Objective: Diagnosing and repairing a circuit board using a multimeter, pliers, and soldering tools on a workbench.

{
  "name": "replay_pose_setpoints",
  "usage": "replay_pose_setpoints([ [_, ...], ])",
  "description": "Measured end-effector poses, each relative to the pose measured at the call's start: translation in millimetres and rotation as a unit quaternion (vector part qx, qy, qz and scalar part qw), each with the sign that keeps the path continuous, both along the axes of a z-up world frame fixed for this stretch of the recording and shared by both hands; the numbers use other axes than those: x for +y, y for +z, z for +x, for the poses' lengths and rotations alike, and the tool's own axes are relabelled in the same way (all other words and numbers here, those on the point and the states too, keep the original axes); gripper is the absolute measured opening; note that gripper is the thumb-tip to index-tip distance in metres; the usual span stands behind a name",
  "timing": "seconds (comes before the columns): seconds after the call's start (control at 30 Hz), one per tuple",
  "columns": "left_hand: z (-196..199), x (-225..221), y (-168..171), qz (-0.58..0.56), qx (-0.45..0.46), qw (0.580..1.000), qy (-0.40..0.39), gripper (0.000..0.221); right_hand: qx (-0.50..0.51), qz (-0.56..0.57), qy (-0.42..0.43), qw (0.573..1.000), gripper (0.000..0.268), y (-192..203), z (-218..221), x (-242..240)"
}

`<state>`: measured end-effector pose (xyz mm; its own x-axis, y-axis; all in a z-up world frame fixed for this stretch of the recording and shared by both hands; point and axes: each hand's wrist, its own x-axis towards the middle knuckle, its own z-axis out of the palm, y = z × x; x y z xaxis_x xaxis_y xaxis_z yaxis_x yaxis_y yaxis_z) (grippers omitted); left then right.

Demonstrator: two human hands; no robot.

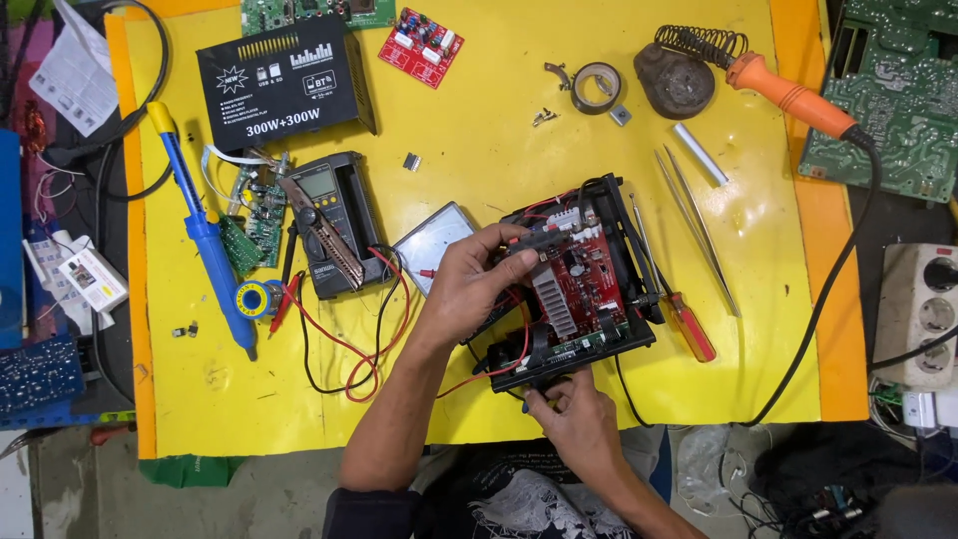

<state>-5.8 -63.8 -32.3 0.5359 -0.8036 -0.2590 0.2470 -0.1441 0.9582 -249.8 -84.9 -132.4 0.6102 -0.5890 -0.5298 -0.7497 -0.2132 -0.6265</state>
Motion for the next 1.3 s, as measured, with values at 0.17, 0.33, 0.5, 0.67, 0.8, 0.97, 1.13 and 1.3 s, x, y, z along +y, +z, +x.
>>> replay_pose_setpoints([
  [0.17,-7.1,-9.2,3.4,-0.017,-0.044,0.999,-0.012,0.03,0.071,-0.026,0.047,0.996,0.05,13.3,17.1,-11.0],
  [0.33,-11.1,-25.5,-6.9,-0.038,-0.008,0.998,-0.041,0.024,0.106,-0.109,0.115,0.982,0.05,10.7,21.9,-7.4],
  [0.5,-1.1,-19.0,-11.5,-0.064,-0.011,0.998,0.025,0.019,0.067,0.035,0.038,0.996,0.028,33.8,17.2,-10.3],
  [0.67,5.9,-5.9,-23.9,-0.127,0.076,0.979,0.142,0.028,-0.04,0.338,-0.146,0.929,0.015,55.4,17.4,-14.8],
  [0.8,9.6,8.5,-30.7,-0.187,0.113,0.942,0.256,0.03,-0.127,0.4,-0.182,0.889,0.015,48.6,12.3,-6.4],
  [0.97,2.4,17.0,-41.4,-0.259,0.142,0.891,0.345,0.03,-0.092,0.352,-0.207,0.908,0.024,62.3,18.1,-7.3],
  [1.13,0.1,19.5,-47.8,-0.319,0.157,0.843,0.404,0.029,-0.133,0.251,-0.146,0.948,0.023,54.4,10.1,-16.3],
  [1.3,-7.6,24.1,-46.7,-0.341,0.134,0.83,0.422,0.028,-0.403,0.108,-0.225,0.881,0.013,31.9,-10.9,-26.0],
])
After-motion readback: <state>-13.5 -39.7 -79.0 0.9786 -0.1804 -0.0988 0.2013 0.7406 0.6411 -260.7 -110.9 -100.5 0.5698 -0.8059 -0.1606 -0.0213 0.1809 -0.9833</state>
